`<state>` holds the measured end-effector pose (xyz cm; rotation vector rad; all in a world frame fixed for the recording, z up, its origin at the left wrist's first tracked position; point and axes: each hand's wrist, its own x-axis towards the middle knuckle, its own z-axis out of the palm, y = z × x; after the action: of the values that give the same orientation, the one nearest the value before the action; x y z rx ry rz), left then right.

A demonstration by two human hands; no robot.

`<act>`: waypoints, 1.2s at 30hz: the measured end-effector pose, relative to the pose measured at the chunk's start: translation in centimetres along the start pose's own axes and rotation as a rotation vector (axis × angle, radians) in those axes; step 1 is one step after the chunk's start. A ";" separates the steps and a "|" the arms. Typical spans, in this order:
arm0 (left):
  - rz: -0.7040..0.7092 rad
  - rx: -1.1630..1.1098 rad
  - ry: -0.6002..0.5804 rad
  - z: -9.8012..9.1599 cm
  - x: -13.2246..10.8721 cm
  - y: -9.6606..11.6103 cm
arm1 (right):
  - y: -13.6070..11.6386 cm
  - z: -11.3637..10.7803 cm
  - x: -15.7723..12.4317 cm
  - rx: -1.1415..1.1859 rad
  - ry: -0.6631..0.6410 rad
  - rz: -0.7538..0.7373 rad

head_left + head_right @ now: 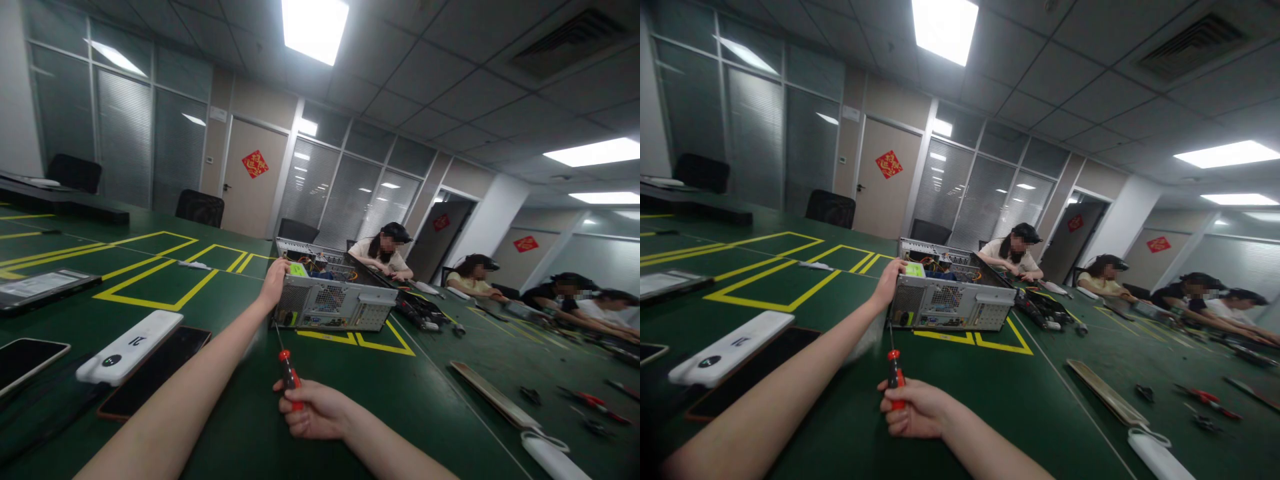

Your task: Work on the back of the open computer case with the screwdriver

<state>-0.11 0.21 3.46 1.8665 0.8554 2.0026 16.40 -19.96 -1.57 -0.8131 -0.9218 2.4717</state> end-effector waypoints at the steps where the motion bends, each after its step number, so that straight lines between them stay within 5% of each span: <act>1: 0.002 -0.001 0.000 0.0 0.0 0.0 | -0.1 0.1 0.0 0.010 -0.010 0.013; 7: 0.012 0.008 0.001 0.0 -0.1 0.0 | -0.3 0.3 0.1 0.016 -0.053 0.057; 14: 0.008 0.004 0.004 0.1 0.0 -0.2 | 0.2 0.3 0.2 -0.058 -0.048 -0.053; 26: 0.005 -0.008 0.000 0.0 0.0 0.0 | 3.1 3.6 1.0 0.028 0.466 -0.371; 32: -0.005 -0.013 -0.010 -0.1 0.1 0.2 | 2.4 3.3 0.7 0.363 0.505 -0.267; 36: -0.017 -0.004 -0.011 -0.1 0.0 0.3 | 2.0 2.7 0.6 0.340 0.526 -0.311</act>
<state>-0.14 -0.02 3.66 1.8601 0.8608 1.9812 13.93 -22.36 -1.50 -1.0330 -0.3890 1.9260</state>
